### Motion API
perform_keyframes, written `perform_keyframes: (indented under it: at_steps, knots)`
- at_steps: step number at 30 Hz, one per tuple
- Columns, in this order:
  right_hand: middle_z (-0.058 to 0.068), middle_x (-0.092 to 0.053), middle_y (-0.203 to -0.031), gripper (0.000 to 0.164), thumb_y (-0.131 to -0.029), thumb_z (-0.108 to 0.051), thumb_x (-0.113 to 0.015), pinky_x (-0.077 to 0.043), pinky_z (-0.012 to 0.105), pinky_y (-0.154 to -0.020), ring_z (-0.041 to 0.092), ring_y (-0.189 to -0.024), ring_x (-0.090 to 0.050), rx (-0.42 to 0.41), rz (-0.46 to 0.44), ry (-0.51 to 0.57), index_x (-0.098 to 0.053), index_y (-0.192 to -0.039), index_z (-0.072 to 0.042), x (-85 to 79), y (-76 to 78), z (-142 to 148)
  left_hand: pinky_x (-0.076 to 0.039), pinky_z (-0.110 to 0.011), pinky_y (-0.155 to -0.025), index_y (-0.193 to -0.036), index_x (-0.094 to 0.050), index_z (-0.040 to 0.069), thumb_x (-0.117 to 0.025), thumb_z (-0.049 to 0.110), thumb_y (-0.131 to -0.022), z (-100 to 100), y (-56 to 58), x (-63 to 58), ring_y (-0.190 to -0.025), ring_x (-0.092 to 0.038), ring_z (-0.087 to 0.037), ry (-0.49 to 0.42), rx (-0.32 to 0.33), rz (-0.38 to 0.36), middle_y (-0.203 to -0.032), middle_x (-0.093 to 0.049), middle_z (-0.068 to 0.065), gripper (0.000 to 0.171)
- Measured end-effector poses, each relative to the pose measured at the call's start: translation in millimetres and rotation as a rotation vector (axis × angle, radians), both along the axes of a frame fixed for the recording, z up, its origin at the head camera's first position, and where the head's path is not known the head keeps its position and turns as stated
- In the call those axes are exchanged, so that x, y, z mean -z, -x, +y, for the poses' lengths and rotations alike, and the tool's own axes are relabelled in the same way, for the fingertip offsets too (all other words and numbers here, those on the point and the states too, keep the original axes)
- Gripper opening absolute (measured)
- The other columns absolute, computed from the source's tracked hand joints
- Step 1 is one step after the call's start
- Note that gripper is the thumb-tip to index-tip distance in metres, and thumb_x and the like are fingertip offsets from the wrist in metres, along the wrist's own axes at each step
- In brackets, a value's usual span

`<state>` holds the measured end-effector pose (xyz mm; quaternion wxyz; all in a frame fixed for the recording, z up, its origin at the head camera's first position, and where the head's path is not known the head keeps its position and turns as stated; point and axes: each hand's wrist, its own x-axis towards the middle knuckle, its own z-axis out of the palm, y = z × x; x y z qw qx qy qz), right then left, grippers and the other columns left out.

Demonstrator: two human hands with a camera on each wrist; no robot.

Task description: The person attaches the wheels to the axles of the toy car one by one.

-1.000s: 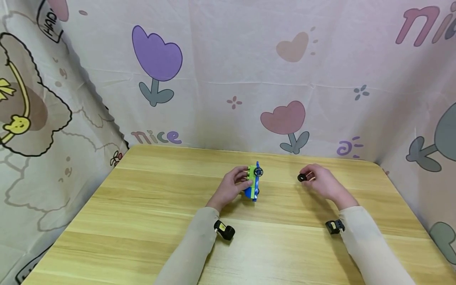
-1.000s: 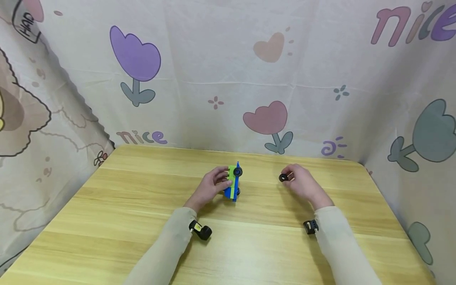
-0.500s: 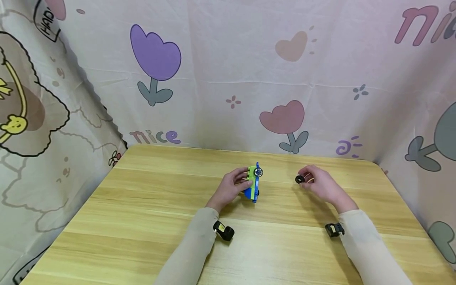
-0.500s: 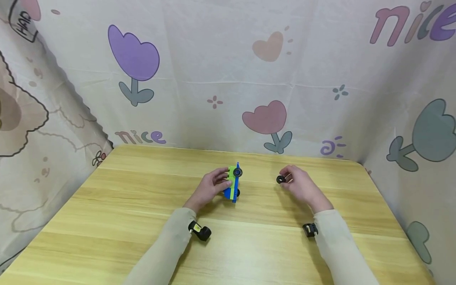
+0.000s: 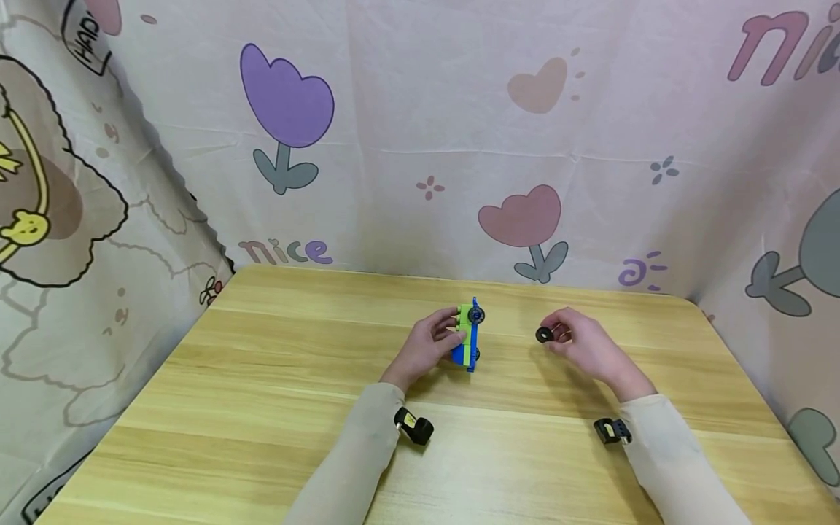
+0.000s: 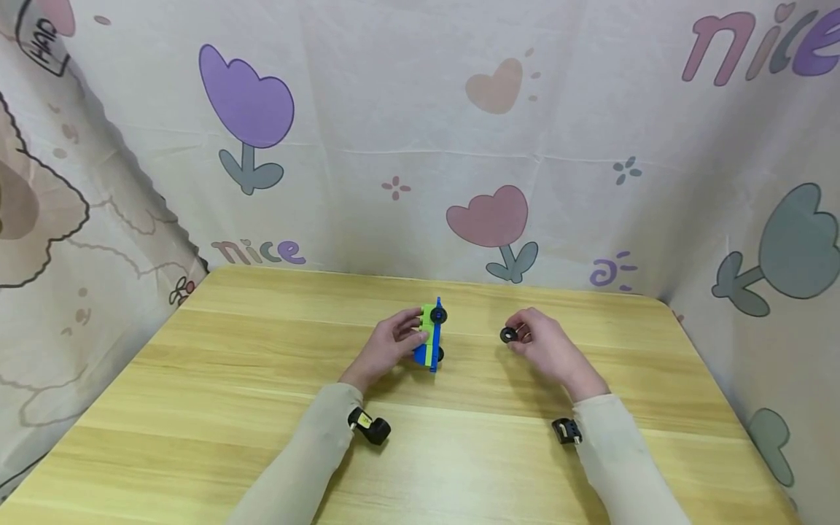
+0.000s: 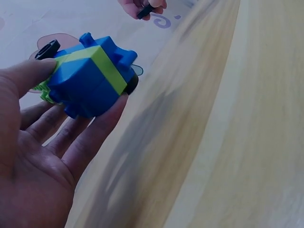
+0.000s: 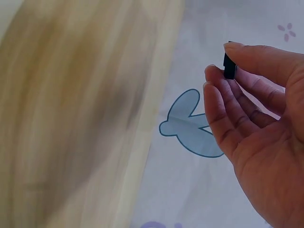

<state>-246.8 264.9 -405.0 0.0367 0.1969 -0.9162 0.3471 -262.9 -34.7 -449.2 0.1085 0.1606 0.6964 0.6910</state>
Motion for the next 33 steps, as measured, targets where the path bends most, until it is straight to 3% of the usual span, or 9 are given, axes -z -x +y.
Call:
perform_keyframes:
  at_steps: [10,18,21,33]
  knots:
    - [0.008,-0.06,-0.093,0.027,-0.08,0.009,-0.073,-0.053,0.038,-0.075,0.021,-0.082,-0.059,-0.005,0.009,-0.021,-0.064,-0.105,0.005,3.5,-1.2,-6,-0.055,-0.031,-0.082,-0.147,-0.04,0.0,-0.069,0.0,-0.089,-1,1.0,-0.2,-0.104,-0.058,-0.024,0.038,-0.002,0.007,-0.127,-0.057,-0.015,0.065]
    - [0.007,-0.062,-0.094,0.03,-0.081,0.007,-0.075,-0.053,0.042,-0.078,0.021,-0.083,-0.061,0.011,0.062,0.033,-0.063,-0.109,0.004,3.8,-5.0,-15,-0.053,-0.033,-0.087,-0.146,-0.039,-0.005,-0.068,-0.005,-0.086,-5,-14.3,-26.5,-0.107,-0.057,-0.032,0.02,0.026,0.006,-0.129,-0.055,-0.021,0.067]
    - [0.007,-0.062,-0.096,0.031,-0.081,0.007,-0.074,-0.053,0.042,-0.079,0.021,-0.084,-0.061,0.004,0.063,0.052,-0.063,-0.109,0.003,3.1,-7.4,-20,-0.052,-0.033,-0.089,-0.146,-0.038,-0.005,-0.068,-0.005,-0.085,-6,-16.5,-30.9,-0.109,-0.057,-0.033,0.013,0.036,0.007,-0.129,-0.054,-0.021,0.068]
    - [0.004,-0.061,-0.095,0.032,-0.08,0.006,-0.076,-0.055,0.043,-0.077,0.018,-0.082,-0.061,-0.035,0.074,0.033,-0.064,-0.109,0.002,2.1,-19.6,-36,-0.049,-0.034,-0.095,-0.149,-0.032,-0.005,-0.067,-0.009,-0.085,-7,-15.3,-27.0,-0.113,-0.054,-0.037,0.011,0.08,0.025,-0.135,-0.05,-0.023,0.073]
